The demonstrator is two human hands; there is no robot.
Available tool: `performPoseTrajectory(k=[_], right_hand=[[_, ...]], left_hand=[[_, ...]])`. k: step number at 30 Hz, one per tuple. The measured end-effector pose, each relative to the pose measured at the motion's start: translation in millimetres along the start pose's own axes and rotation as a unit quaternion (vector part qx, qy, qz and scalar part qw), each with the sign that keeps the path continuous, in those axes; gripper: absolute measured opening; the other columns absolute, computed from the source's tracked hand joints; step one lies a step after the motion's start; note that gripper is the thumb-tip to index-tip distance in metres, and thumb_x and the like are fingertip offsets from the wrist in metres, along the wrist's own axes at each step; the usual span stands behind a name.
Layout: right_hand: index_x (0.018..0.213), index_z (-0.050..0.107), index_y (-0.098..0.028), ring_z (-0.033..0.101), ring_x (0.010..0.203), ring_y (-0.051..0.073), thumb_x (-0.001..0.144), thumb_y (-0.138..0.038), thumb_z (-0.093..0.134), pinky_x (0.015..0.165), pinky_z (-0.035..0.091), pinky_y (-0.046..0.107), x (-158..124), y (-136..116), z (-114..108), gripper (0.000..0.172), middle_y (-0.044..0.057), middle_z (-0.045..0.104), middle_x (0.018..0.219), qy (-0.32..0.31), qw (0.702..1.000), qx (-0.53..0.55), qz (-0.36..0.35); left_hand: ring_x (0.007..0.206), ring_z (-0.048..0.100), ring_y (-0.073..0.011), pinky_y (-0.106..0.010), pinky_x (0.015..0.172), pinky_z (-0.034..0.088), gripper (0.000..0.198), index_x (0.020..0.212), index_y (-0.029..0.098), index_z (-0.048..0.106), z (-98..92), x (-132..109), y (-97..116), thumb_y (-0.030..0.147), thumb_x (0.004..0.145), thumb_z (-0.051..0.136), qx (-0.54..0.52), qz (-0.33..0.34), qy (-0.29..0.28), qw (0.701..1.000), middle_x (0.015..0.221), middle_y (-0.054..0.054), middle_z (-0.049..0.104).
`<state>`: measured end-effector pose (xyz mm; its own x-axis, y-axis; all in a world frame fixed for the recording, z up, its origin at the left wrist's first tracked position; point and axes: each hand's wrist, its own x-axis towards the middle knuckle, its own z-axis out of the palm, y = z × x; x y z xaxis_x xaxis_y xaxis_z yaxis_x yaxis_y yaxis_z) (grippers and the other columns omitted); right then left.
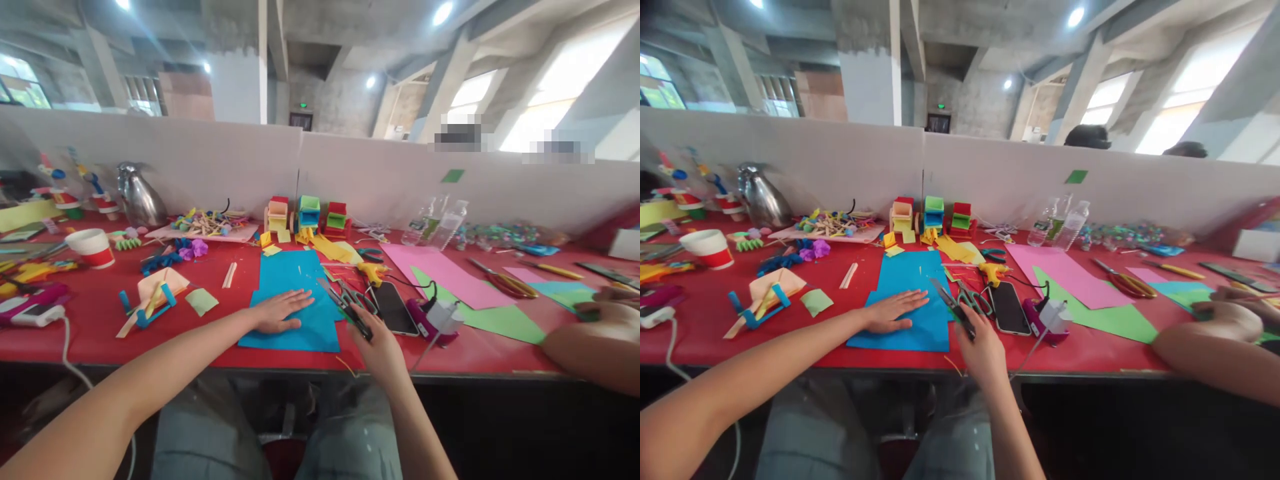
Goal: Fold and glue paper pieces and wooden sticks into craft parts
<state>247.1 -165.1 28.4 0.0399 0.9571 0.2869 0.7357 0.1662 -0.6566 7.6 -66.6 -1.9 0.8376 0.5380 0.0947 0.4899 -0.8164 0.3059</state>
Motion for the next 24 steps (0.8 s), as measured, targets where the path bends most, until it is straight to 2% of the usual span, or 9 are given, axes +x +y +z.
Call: performPoseTrajectory(k=[4, 6, 10, 11, 12, 14, 16, 19, 24], right_hand=[[0.124, 0.05, -0.022, 0.059, 0.094, 0.023, 0.084, -0.03, 0.043, 0.072, 0.046, 0.032, 32.9, 19.7, -5.1, 0.042, 0.008, 0.06, 0.108, 0.022, 0.991, -0.129, 0.03], [0.124, 0.05, -0.021, 0.058, 0.092, 0.024, 0.084, -0.029, 0.042, 0.07, 0.045, 0.032, 41.3, 23.7, -5.5, 0.041, 0.009, 0.061, 0.102, 0.036, 0.98, -0.193, 0.022], [0.124, 0.049, -0.018, 0.048, 0.105, 0.031, 0.082, -0.021, 0.044, 0.082, 0.037, 0.042, 56.3, 10.2, -4.0, 0.042, 0.015, 0.056, 0.113, 0.089, 0.947, -0.307, -0.012], [0.125, 0.048, -0.017, 0.045, 0.108, 0.032, 0.082, -0.019, 0.044, 0.086, 0.035, 0.044, 62.2, 2.8, -2.3, 0.043, 0.016, 0.053, 0.118, 0.068, 0.947, -0.311, -0.031], [0.124, 0.048, -0.015, 0.044, 0.11, 0.033, 0.083, -0.018, 0.043, 0.088, 0.032, 0.046, 69.4, -5.3, 0.3, 0.042, 0.018, 0.052, 0.12, 0.001, 0.95, -0.307, -0.055], [0.113, 0.057, -0.019, 0.048, 0.108, 0.029, 0.079, -0.022, 0.051, 0.088, 0.035, 0.041, 87.2, -20.1, 8.6, 0.035, 0.012, 0.059, 0.113, -0.077, 0.947, -0.295, -0.098], [0.104, 0.062, -0.022, 0.054, 0.103, 0.027, 0.068, -0.031, 0.065, 0.086, 0.039, 0.036, 106.9, -29.3, 20.3, 0.038, 0.008, 0.062, 0.108, -0.15, 0.939, -0.284, -0.122], [0.096, 0.066, -0.018, 0.061, 0.09, 0.029, 0.047, -0.034, 0.079, 0.076, 0.045, 0.036, 132.8, -31.0, 38.0, 0.053, 0.011, 0.068, 0.095, -0.228, 0.927, -0.278, -0.107], [0.061, 0.067, -0.02, 0.064, 0.075, 0.026, 0.032, -0.025, 0.082, 0.065, 0.046, 0.031, 157.8, -23.0, 51.2, 0.033, 0.003, 0.068, 0.071, -0.299, 0.931, -0.188, -0.095]], left_hand=[[0.136, 0.015, -0.0197, -0.036, 0.109, 0.015, 0.061, 0.141, 0.023, 0.02, -9.0, -4.4, 0.6, 0.052, 0.088, 0.029, -0.096, -0.022, 0.108, 0.989, 0.149, -0.004, 0.019], [0.134, 0.02, -0.02, -0.034, 0.108, 0.019, 0.062, 0.14, 0.023, 0.023, -17.8, -4.8, -4.1, 0.051, 0.086, 0.036, -0.114, -0.066, 0.153, 0.979, 0.147, -0.005, 0.024], [0.119, 0.043, -0.023, -0.034, 0.098, 0.033, 0.051, 0.124, 0.024, 0.046, -37.1, 3.4, -23.4, 0.052, 0.081, 0.044, -0.098, -0.197, 0.148, 0.964, 0.129, -0.008, 0.048], [0.111, 0.049, -0.0239, -0.034, 0.092, 0.038, 0.048, 0.115, 0.022, 0.053, -40.4, 7.4, -29.2, 0.053, 0.078, 0.048, -0.094, -0.214, 0.129, 0.964, 0.12, -0.009, 0.055], [0.103, 0.053, -0.0244, -0.033, 0.086, 0.041, 0.045, 0.105, 0.021, 0.059, -42.7, 11.8, -34.8, 0.053, 0.074, 0.053, -0.093, -0.225, 0.109, 0.964, 0.11, -0.009, 0.059], [0.089, 0.057, -0.0242, -0.03, 0.074, 0.044, 0.041, 0.086, 0.02, 0.063, -44.2, 21.1, -43.9, 0.053, 0.062, 0.064, -0.09, -0.246, 0.068, 0.963, 0.093, -0.007, 0.063], [0.082, 0.057, -0.0234, -0.028, 0.068, 0.043, 0.039, 0.076, 0.02, 0.062, -42.2, 28.5, -49.0, 0.049, 0.051, 0.072, -0.088, -0.256, 0.046, 0.961, 0.085, -0.004, 0.062], [0.077, 0.055, -0.0219, -0.027, 0.063, 0.04, 0.039, 0.076, 0.021, 0.06, -34.9, 31.1, -50.2, 0.04, 0.046, 0.076, -0.098, -0.258, 0.049, 0.96, 0.079, -0.002, 0.06], [0.069, 0.054, -0.0194, -0.027, 0.061, 0.04, 0.033, 0.072, 0.021, 0.06, -26.5, 16.5, -50.0, 0.04, 0.05, 0.075, -0.177, -0.258, 0.097, 0.945, 0.072, 0.0, 0.058]])
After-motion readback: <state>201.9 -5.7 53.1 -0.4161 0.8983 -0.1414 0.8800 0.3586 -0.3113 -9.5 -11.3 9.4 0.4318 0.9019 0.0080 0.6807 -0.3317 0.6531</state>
